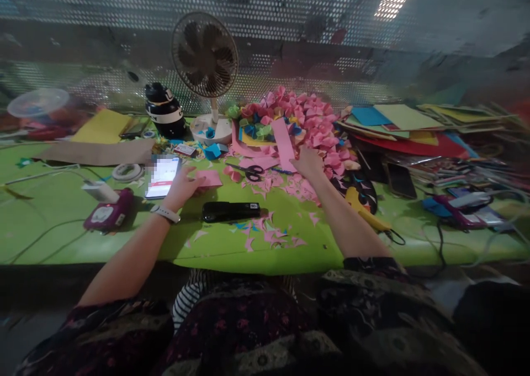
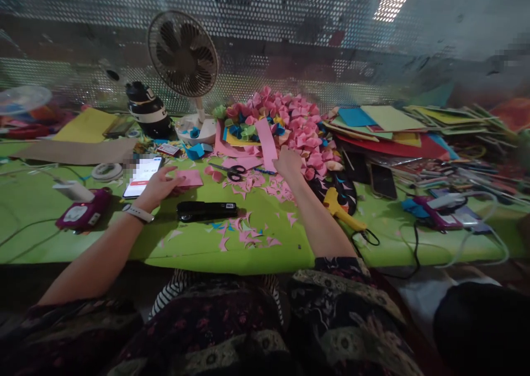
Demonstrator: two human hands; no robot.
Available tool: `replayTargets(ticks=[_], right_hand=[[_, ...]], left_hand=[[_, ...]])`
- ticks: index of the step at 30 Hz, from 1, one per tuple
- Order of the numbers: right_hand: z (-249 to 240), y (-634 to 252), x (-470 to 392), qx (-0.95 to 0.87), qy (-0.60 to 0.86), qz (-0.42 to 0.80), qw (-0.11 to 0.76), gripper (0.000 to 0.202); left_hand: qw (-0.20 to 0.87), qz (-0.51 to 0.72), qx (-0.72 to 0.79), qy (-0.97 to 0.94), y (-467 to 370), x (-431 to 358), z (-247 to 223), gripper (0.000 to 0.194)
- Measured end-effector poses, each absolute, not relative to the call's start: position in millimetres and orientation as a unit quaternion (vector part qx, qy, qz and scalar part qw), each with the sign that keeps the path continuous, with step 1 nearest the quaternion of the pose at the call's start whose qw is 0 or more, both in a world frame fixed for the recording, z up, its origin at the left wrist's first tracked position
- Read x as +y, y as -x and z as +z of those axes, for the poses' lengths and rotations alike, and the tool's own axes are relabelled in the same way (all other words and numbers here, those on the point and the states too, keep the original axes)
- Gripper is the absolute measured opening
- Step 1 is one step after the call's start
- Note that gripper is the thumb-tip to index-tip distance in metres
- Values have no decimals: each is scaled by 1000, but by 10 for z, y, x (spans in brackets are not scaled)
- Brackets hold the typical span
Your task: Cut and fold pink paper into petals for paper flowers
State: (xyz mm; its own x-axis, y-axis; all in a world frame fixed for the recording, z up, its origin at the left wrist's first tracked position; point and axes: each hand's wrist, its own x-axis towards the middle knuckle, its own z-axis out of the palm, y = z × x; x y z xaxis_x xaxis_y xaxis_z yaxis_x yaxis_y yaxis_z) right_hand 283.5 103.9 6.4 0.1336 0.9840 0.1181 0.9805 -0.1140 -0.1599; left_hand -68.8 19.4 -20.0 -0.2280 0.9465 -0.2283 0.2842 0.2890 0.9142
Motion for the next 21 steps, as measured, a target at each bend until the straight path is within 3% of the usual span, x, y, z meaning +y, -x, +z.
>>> replayTargets(ticks=[6, 10, 14, 18, 21], right_hand=[[9, -2792, 1117, -661, 726, 69, 175, 46], [73, -2844, 1226, -595, 695, 146, 377, 40], [138, -2703, 1123, -474, 583, 362, 552, 48], [169, -2323, 721, -501, 457, 506, 533, 39], [190, -2047, 373, -561, 406, 554, 462, 22]], left_hand=[[308, 354, 700, -538, 774, 132, -162, 69], [273, 429, 664, -548, 760, 59, -7, 68], [377, 473, 595, -529, 607, 10, 234, 50], [513, 460, 535, -489, 341, 71, 359, 41], [617, 452, 496, -412, 164, 172, 335, 38]])
